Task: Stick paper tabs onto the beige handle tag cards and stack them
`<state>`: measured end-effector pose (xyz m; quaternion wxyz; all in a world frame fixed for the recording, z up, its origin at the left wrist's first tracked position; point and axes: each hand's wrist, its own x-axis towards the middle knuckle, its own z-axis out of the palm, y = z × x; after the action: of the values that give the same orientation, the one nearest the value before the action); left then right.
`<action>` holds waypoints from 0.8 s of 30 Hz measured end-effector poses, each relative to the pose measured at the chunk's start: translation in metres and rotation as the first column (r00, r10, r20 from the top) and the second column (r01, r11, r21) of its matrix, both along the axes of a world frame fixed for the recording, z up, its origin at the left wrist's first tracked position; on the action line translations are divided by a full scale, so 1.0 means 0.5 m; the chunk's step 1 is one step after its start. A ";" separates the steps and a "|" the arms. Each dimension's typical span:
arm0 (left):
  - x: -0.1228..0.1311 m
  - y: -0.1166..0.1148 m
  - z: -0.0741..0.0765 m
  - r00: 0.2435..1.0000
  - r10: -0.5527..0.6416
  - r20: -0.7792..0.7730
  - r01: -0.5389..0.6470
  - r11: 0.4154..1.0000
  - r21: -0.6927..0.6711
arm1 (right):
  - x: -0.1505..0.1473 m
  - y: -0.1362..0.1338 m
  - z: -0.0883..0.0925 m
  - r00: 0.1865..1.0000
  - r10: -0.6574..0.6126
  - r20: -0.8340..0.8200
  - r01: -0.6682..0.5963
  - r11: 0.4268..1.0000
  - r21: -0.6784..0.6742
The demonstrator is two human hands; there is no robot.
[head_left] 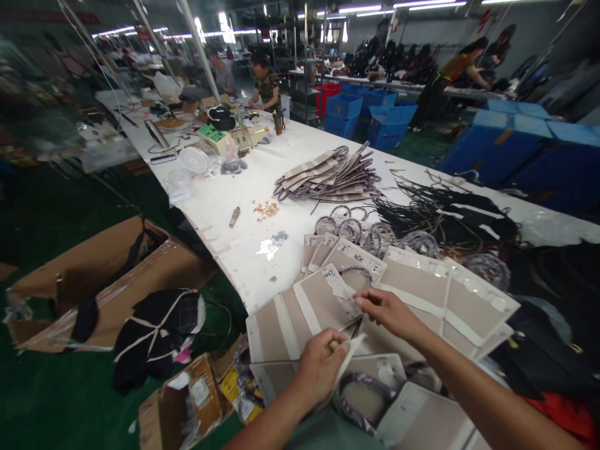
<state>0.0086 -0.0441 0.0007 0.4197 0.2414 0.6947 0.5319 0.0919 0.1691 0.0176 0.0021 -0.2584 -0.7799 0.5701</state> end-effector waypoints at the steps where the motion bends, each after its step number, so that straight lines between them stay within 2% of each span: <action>1: 0.001 -0.001 -0.003 1.000 0.009 -0.010 -0.009 1.000 0.007 | 0.008 -0.013 0.021 0.997 0.081 -0.011 -0.081 0.996 -0.038; 3: 0.003 -0.003 -0.006 0.999 0.026 -0.044 -0.026 1.000 0.005 | 0.023 -0.040 0.047 0.978 0.206 -0.015 -0.206 0.977 -0.060; 5: 0.003 -0.005 -0.001 0.997 0.030 -0.068 -0.031 0.999 -0.008 | 0.034 -0.058 0.055 0.967 0.254 0.008 -0.254 0.967 -0.004; 8: 0.003 -0.011 0.013 0.999 0.002 -0.054 -0.003 1.000 -0.018 | 0.044 -0.067 0.056 0.974 0.223 0.028 -0.224 0.959 0.173; 10: 0.004 -0.014 0.021 0.998 -0.008 -0.057 0.006 1.000 -0.025 | 0.049 -0.068 0.060 0.977 0.213 0.013 -0.209 0.947 0.243; 15: 0.007 -0.017 0.018 0.996 0.027 -0.084 -0.028 1.000 -0.007 | 0.056 -0.085 0.070 0.964 0.264 -0.017 -0.252 0.935 0.251; 20: 0.008 -0.017 0.020 0.996 -0.048 -0.081 0.044 0.998 -0.041 | 0.058 -0.096 0.076 0.978 0.206 0.034 -0.205 0.919 0.335; 24: 0.007 -0.021 0.022 0.977 -0.089 -0.192 0.071 0.993 -0.096 | 0.065 -0.088 0.085 0.980 0.184 0.073 -0.198 0.910 0.365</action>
<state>0.0120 -0.0545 0.0118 0.3809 0.3014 0.7453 0.4567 0.1243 0.1252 0.0601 -0.0194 -0.1863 -0.8949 0.4051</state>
